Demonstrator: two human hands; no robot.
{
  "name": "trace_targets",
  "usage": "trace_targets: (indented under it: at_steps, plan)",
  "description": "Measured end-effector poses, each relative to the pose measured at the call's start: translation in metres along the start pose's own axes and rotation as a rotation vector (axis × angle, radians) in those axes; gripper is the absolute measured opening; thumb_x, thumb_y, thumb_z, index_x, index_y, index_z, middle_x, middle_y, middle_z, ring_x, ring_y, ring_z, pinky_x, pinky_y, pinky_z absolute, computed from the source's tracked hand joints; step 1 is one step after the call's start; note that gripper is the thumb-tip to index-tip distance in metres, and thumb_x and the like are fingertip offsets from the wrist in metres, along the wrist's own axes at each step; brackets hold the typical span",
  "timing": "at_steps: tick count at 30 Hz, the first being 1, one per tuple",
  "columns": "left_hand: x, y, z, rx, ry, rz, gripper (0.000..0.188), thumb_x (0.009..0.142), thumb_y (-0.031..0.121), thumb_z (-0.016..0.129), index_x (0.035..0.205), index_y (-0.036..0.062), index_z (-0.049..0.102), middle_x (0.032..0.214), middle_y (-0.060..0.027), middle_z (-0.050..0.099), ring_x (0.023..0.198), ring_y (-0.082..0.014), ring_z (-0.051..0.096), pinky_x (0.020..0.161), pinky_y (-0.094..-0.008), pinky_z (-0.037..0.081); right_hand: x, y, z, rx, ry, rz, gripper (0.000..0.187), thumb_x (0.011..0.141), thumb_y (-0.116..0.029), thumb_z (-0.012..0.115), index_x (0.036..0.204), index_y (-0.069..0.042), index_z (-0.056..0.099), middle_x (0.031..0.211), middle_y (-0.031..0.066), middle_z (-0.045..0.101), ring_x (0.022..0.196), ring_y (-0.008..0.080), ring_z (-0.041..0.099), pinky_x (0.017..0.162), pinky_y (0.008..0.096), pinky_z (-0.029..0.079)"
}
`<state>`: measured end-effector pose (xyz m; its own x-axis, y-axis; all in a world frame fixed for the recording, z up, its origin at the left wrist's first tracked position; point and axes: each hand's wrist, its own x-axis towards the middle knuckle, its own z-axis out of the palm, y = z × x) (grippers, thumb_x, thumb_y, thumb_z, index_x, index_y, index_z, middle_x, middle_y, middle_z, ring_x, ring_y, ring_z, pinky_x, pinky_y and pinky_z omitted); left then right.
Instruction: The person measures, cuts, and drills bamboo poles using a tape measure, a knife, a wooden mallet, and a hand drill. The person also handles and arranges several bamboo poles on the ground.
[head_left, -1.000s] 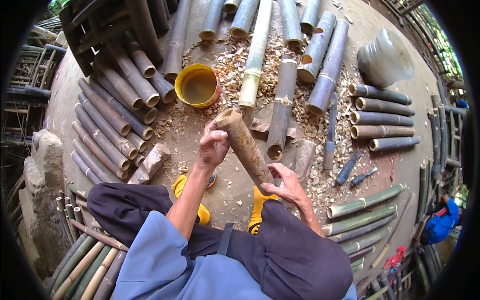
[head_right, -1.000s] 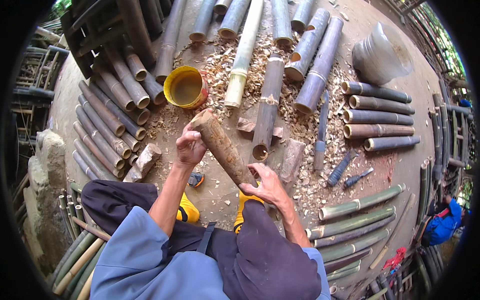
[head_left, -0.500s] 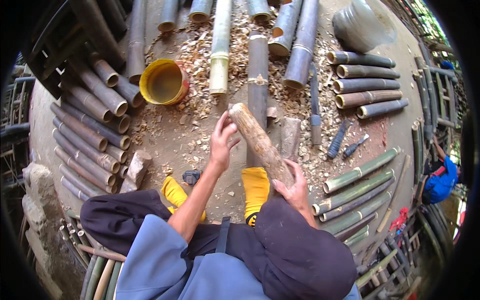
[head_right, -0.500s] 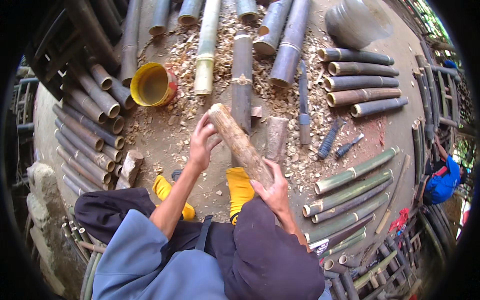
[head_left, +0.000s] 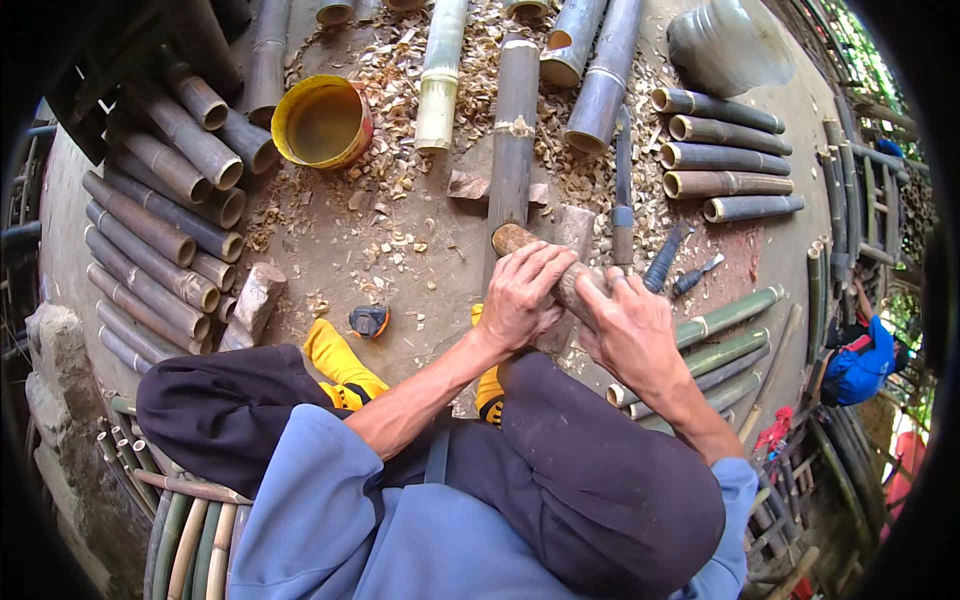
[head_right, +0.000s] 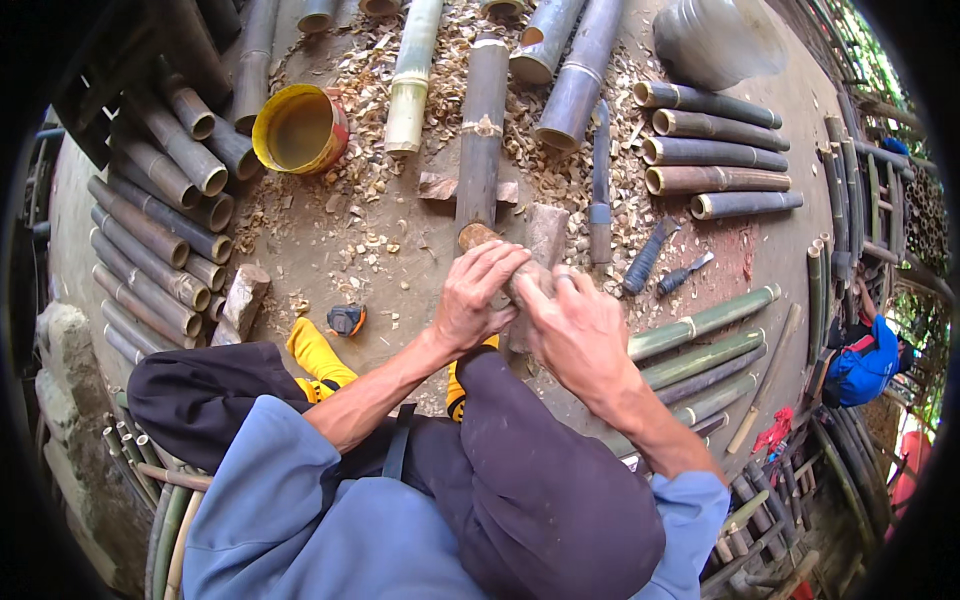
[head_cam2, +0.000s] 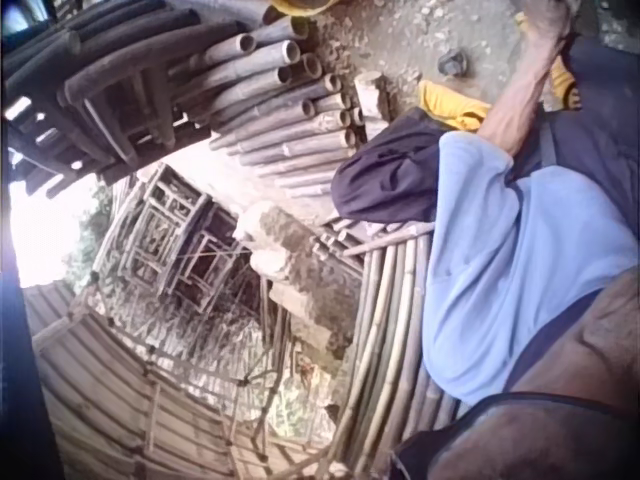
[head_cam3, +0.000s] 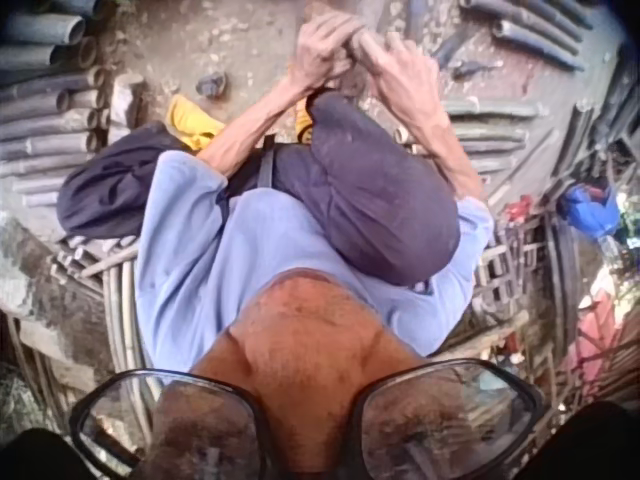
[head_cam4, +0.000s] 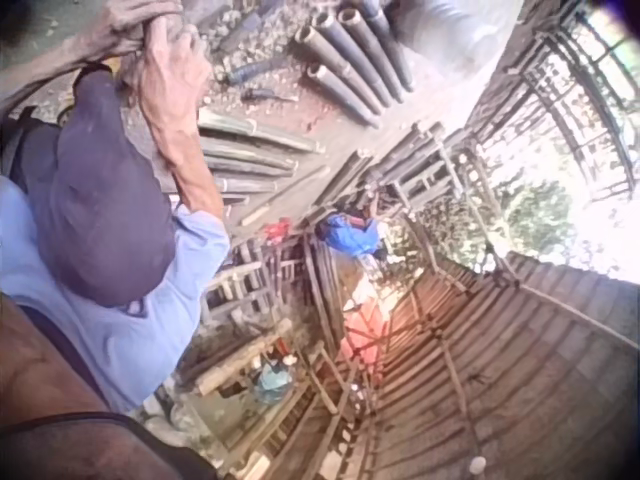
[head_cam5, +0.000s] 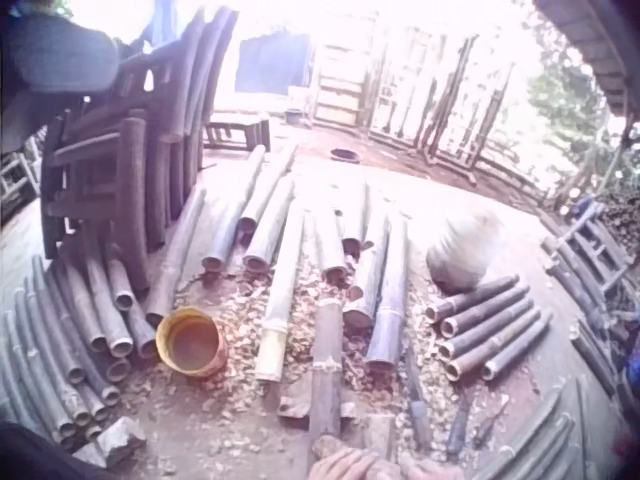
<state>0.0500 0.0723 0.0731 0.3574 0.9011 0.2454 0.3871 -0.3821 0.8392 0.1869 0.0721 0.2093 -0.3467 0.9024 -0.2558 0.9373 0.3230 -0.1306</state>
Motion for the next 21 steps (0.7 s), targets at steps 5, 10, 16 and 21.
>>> trace_targets:
  at_steps: [5,10,16,21]
  plan:
    - [0.014,-0.022,-0.029,-0.167,0.031,0.101,0.044,0.067,0.014,0.068,0.109,0.0048,0.059,0.109,-0.0143,0.063,0.102,-0.0329,0.060,0.088,-0.0402,0.050,0.039,-0.025,-0.006,-0.040,0.091,-0.110,0.032,0.082,-0.034,0.061,0.092,-0.005,0.057,0.076,0.0131,0.059,0.068,0.0270,0.063,0.052,0.0365,0.051]
    - [0.025,-0.032,-0.051,-0.212,-0.102,-0.045,0.055,0.068,0.015,0.075,0.119,0.0064,0.058,0.113,-0.0147,0.062,0.102,-0.0302,0.062,0.086,-0.0380,0.051,0.071,-0.020,-0.047,0.014,0.282,-0.287,0.035,0.086,-0.039,0.058,0.086,-0.004,0.059,0.074,0.0120,0.060,0.075,0.0258,0.062,0.073,0.0415,0.048]
    - [0.024,-0.041,-0.037,-0.291,-0.330,-0.267,0.058,0.062,0.016,0.080,0.116,0.0066,0.059,0.109,-0.0152,0.064,0.099,-0.0305,0.063,0.087,-0.0374,0.051,0.085,-0.019,-0.007,0.176,-0.062,-0.154,0.033,0.091,-0.026,0.050,0.105,0.000,0.066,0.093,0.0178,0.067,0.092,0.0270,0.064,0.090,0.0381,0.045]
    - [0.023,-0.025,-0.045,-0.120,-0.039,0.040,0.075,0.063,0.016,0.081,0.129,0.0048,0.047,0.121,-0.0158,0.054,0.114,-0.0296,0.053,0.100,-0.0392,0.043,0.078,0.031,0.026,1.228,0.700,-0.034,0.031,0.096,-0.017,0.042,0.106,0.003,0.062,0.103,0.0146,0.067,0.086,0.0193,0.065,0.085,0.0314,0.051]
